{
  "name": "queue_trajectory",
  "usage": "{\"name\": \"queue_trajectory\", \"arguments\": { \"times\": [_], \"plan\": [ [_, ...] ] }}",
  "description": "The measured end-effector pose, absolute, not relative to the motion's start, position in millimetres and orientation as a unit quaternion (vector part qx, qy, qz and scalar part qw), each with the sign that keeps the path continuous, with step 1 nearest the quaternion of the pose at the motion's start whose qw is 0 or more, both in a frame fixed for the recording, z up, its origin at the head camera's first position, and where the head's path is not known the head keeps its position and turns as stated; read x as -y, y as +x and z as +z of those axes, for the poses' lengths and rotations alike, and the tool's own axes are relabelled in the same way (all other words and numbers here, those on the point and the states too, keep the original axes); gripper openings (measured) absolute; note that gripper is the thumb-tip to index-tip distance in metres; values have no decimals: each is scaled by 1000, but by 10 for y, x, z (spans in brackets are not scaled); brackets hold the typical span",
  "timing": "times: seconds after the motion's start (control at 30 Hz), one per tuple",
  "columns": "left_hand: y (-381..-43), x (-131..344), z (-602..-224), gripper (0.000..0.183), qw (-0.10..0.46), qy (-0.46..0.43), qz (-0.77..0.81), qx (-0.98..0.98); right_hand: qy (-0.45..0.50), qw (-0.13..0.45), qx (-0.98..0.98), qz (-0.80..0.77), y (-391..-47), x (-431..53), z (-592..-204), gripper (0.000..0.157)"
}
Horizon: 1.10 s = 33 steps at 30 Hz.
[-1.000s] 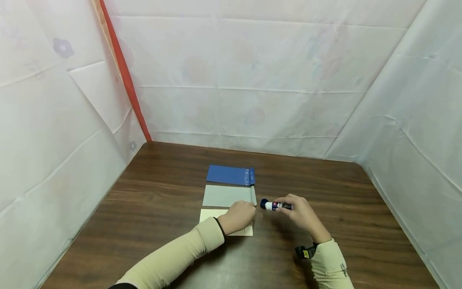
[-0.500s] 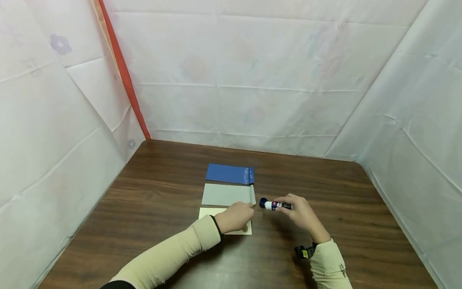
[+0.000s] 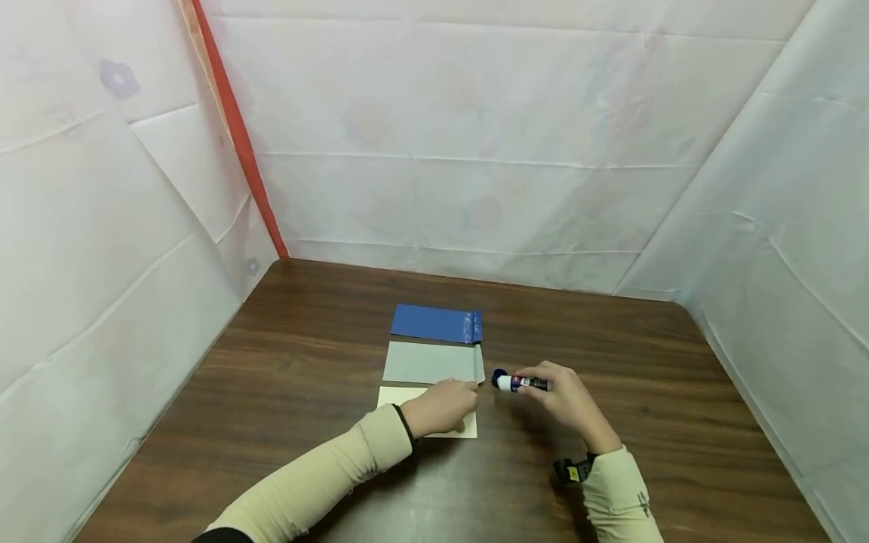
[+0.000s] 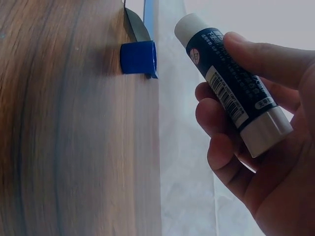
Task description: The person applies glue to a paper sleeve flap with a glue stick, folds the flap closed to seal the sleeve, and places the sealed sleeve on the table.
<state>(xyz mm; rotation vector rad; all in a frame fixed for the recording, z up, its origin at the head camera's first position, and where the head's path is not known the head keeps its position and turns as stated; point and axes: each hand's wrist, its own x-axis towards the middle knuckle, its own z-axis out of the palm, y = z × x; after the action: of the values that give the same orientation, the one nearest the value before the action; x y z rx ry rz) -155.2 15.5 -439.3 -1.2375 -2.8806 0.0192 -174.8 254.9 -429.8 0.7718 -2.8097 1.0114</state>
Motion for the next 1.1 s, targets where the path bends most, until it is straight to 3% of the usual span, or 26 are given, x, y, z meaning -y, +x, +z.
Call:
{"name": "queue_trajectory", "arguments": {
  "times": [0.8,1.0,1.1],
  "plan": [
    [-1570,-130,-4426,24,-39,-404,-17,914,247,28,907,339,-1708,-2538,-4373,23],
    [-1563,-72,-4427,13,-56,-394,-34,917,252,35,906,339,-1709,-2550,-4377,23],
    [-1570,-56,-4437,18,-57,-396,-41,915,250,36,907,338,-1697,-2550,-4369,22]
  ]
}}
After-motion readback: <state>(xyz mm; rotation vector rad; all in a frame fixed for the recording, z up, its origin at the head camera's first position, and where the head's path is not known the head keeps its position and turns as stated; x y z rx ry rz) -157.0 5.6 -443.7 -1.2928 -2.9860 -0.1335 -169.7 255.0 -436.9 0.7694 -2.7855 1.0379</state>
